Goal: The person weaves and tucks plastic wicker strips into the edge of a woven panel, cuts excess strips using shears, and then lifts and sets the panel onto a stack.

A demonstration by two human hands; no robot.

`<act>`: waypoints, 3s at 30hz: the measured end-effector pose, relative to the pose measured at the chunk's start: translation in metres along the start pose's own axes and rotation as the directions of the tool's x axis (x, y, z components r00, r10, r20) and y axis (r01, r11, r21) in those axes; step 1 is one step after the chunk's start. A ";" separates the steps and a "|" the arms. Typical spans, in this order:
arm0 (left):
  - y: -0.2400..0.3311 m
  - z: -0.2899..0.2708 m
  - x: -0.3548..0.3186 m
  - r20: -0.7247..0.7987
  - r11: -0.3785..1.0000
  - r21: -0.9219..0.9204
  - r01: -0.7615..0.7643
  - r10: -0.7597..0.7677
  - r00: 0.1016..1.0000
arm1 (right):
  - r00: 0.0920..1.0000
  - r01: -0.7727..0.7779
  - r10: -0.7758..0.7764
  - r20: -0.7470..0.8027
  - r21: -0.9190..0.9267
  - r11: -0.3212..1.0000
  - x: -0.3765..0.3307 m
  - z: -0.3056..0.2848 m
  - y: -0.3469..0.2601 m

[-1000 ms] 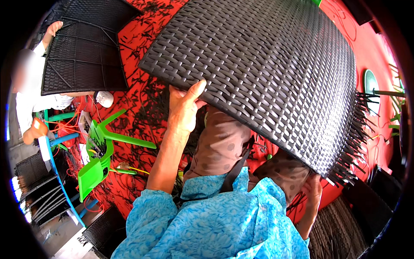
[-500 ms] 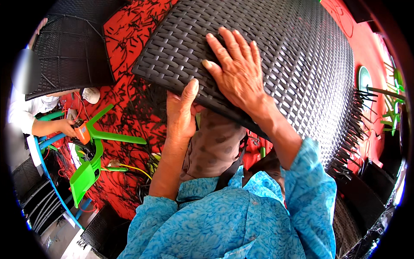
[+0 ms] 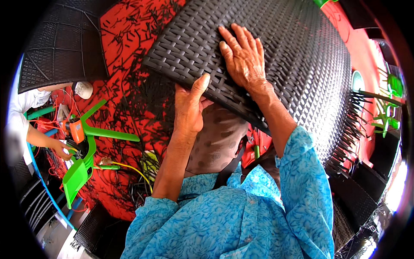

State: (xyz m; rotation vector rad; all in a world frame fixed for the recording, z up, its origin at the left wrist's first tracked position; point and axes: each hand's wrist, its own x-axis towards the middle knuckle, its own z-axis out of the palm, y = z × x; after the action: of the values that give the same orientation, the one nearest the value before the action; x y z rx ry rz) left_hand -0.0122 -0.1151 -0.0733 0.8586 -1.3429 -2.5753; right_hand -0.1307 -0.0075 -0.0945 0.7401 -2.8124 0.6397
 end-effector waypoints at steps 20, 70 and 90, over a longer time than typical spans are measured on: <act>0.003 0.003 -0.017 0.023 0.994 0.102 0.031 -0.033 0.999 | 0.992 0.054 -0.051 -0.112 0.029 0.998 -0.010 0.005 -0.024; -0.042 0.109 0.090 0.894 -0.499 0.308 -0.810 -0.140 0.426 | 0.979 -0.052 0.034 0.199 0.082 0.995 -0.174 -0.080 0.013; 0.109 0.016 0.125 0.323 -0.300 0.916 -0.267 0.155 0.934 | 0.989 -0.070 0.066 0.132 0.028 0.997 -0.185 -0.079 0.012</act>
State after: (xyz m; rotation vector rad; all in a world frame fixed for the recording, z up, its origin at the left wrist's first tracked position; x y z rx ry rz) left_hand -0.1417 -0.2125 -0.0342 0.3321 -3.1922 -0.4987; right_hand 0.0269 0.1165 -0.0766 0.7194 -2.9656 0.6732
